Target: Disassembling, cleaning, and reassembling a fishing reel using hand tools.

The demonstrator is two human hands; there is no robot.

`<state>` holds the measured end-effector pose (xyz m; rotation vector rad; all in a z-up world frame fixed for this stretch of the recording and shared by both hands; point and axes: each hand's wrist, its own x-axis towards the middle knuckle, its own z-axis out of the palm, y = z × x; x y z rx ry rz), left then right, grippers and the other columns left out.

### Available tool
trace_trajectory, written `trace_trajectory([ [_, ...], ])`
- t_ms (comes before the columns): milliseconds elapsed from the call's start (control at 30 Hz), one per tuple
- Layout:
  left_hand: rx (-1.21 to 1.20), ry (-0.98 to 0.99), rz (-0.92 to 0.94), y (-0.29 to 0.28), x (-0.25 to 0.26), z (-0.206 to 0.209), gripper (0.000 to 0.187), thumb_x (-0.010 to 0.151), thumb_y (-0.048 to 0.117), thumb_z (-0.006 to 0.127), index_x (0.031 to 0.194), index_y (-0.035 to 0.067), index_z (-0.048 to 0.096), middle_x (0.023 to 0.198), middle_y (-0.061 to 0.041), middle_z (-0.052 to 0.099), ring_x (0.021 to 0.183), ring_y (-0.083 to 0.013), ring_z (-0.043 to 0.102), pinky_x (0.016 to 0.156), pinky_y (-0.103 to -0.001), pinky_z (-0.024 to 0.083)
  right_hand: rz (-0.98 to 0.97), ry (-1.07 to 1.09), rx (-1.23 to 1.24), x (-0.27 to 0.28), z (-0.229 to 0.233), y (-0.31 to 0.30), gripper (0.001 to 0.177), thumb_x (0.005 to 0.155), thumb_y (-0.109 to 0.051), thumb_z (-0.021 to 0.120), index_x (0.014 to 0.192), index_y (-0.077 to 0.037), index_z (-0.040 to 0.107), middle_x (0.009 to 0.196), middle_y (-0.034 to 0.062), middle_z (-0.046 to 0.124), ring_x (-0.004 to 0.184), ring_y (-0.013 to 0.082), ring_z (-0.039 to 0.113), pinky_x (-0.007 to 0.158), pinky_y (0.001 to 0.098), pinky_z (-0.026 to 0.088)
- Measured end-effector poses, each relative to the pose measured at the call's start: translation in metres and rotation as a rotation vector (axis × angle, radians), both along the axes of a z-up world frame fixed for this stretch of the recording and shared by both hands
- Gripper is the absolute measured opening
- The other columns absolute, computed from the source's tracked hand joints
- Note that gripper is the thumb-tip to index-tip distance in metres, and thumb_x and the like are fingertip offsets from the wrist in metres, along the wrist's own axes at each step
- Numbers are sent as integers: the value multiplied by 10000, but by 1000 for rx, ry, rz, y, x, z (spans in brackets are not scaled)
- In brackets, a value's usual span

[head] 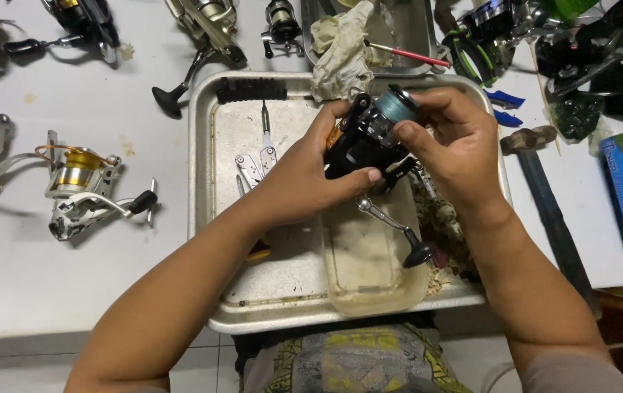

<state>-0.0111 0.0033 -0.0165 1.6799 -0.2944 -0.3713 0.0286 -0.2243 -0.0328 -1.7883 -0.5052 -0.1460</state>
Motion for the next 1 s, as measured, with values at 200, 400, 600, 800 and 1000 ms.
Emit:
trace_trajectory([
  [200,17,-73,-46,0,0,-1,857,827,497,671,1505,189,246,1483,-177,555,1283,-351,643,1022,-444,566,59,-222,-148,-11,13,4,312,936,-120,784,1175,28,647,1136,187,677,1085,274,663,996,348,566],
  [400,-162,-169,-146,3,-5,3,692,906,408,679,1457,218,306,1458,-188,546,1220,-309,681,1024,-416,585,35,-609,-318,-24,34,8,355,896,-177,846,1109,61,692,1069,219,733,958,337,684,881,427,547],
  [600,-279,-266,-129,5,-8,-2,659,949,232,720,1469,168,321,1451,-133,512,1249,-258,655,1087,-369,548,19,-801,-480,-36,51,11,392,872,-253,890,1063,43,719,1000,245,763,899,369,710,843,473,543],
  [800,-318,-321,-24,6,-9,-6,658,932,199,742,1458,161,347,1491,-97,425,1214,-250,647,998,-348,614,202,-733,-583,-32,93,11,288,986,-118,704,1238,23,703,1366,289,640,1181,421,637,1022,539,505],
  [1000,-280,-315,74,6,-7,-4,644,914,219,747,1434,190,367,1463,-121,487,1208,-258,662,1026,-353,581,275,-761,-736,-18,118,16,218,968,-125,793,1119,26,754,1201,231,713,1145,393,684,988,541,522],
])
